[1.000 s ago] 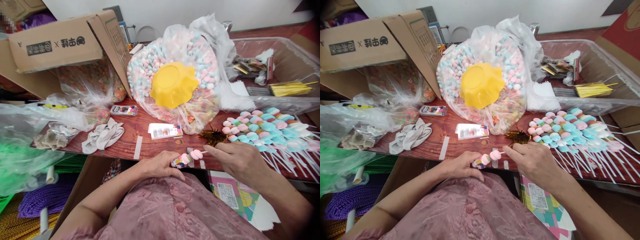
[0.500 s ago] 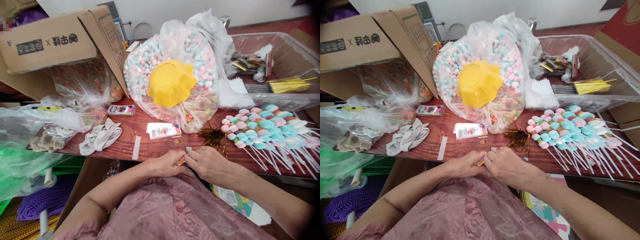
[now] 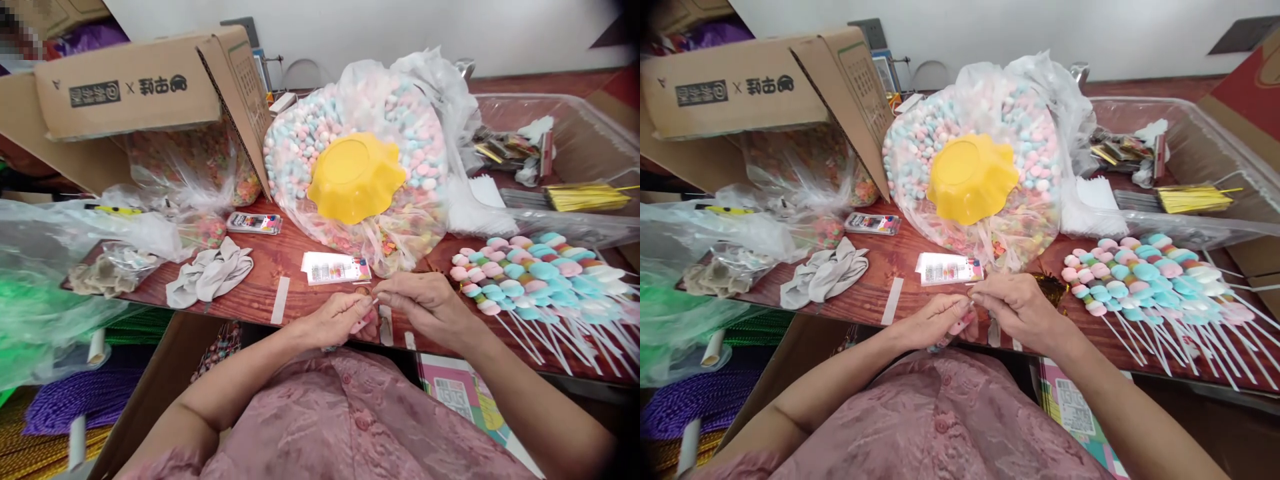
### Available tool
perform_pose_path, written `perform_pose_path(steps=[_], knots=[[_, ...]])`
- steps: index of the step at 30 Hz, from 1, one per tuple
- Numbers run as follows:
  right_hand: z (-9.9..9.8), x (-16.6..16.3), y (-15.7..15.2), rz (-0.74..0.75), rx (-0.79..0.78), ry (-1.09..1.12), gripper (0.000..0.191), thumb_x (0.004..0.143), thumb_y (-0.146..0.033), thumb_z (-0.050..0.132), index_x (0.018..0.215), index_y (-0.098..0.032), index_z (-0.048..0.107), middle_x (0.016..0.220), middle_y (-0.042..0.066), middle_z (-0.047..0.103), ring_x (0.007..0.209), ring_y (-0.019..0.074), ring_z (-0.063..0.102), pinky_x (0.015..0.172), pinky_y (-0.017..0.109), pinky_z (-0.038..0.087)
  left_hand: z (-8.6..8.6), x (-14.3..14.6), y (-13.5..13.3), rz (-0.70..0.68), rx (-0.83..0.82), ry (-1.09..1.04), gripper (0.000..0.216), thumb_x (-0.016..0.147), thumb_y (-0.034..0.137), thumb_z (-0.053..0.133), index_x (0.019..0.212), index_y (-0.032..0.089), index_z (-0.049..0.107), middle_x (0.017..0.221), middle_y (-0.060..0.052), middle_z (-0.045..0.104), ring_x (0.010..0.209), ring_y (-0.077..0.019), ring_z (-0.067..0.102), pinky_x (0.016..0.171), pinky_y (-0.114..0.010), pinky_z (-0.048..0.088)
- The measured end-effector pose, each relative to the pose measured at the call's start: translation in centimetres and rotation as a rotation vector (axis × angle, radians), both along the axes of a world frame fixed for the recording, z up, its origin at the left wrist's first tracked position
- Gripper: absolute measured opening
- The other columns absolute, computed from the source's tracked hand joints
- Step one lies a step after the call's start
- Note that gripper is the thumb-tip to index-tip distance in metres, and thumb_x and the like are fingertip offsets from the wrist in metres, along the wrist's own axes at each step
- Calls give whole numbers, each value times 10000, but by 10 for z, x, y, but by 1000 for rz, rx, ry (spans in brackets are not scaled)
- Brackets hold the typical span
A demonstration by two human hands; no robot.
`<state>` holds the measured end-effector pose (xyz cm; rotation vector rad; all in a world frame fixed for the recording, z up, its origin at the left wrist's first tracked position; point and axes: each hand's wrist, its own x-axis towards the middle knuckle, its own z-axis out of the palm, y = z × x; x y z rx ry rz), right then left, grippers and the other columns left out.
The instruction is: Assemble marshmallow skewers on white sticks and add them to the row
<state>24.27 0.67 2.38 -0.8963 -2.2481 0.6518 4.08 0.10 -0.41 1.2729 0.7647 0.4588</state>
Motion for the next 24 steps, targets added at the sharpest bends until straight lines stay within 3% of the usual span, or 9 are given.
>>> perform_pose_path(steps=[3, 5, 8, 10, 12, 16, 18, 21, 24], knots=[[-4, -15, -3, -79, 152, 18, 261, 960, -150, 449, 793, -164, 649, 658, 11, 611, 603, 114, 550, 585, 240, 410, -2, 3, 1, 55, 47, -47, 568, 867, 717, 431, 712, 174, 481, 586, 20, 546, 523, -80, 527, 495, -189, 417], [-8, -20, -4, -108, 169, 45, 247, 952, -143, 454, 825, -165, 665, 658, 9, 597, 613, 117, 551, 589, 241, 411, -4, 3, 1, 79, 25, -53, 581, 846, 745, 429, 714, 180, 466, 551, 26, 539, 474, -83, 511, 464, -192, 405], [-17, -22, -6, -186, 36, 170, 217, 940, -189, 525, 1088, -197, 683, 809, 20, 654, 715, 129, 602, 679, 255, 471, -7, 2, 2, 183, -29, -59, 590, 854, 752, 397, 719, 182, 470, 520, 46, 487, 404, -68, 412, 402, -183, 324], [-24, -25, -10, -307, -89, 335, 354, 926, -246, 575, 1278, -243, 610, 927, 24, 661, 772, 140, 617, 720, 279, 500, -5, 2, 5, 318, 3, -106, 573, 873, 723, 408, 733, 174, 500, 544, 54, 456, 409, -55, 357, 417, -185, 315], [-32, -34, -16, -394, -200, 474, 418, 894, -297, 630, 1310, -275, 595, 981, 24, 653, 793, 150, 618, 716, 292, 516, -2, 2, 9, 427, 72, -170, 544, 886, 686, 441, 753, 167, 538, 620, 38, 488, 451, -53, 367, 475, -203, 369], [-43, -57, -22, -326, -346, 543, 202, 804, -326, 736, 994, -258, 742, 927, 25, 661, 833, 183, 619, 730, 312, 533, 1, 4, 11, 424, 200, -208, 508, 903, 629, 486, 758, 159, 615, 940, -55, 613, 737, -112, 545, 775, -272, 483], [-44, -62, -20, -303, -404, 655, 97, 824, -325, 715, 860, -240, 747, 876, 25, 651, 758, 172, 617, 661, 305, 538, -3, 3, 9, 395, 204, -242, 487, 898, 629, 497, 906, 175, 673, 1037, -75, 618, 887, -159, 569, 882, -306, 467], [-45, -60, -16, -316, -457, 821, 133, 866, -304, 667, 788, -220, 735, 846, 24, 617, 574, 121, 568, 490, 273, 498, -12, 0, 0, 344, 103, -327, 559, 895, 637, 498, 1209, 189, 612, 914, -62, 625, 829, -170, 573, 829, -321, 477], [-49, -58, -17, -384, -342, 773, 133, 869, -256, 664, 759, -219, 730, 797, 19, 595, 583, 115, 566, 486, 257, 484, -20, -5, -9, 362, 172, -227, 408, 933, 524, 518, 1003, 151, 667, 821, -36, 594, 785, -150, 545, 803, -294, 453]])
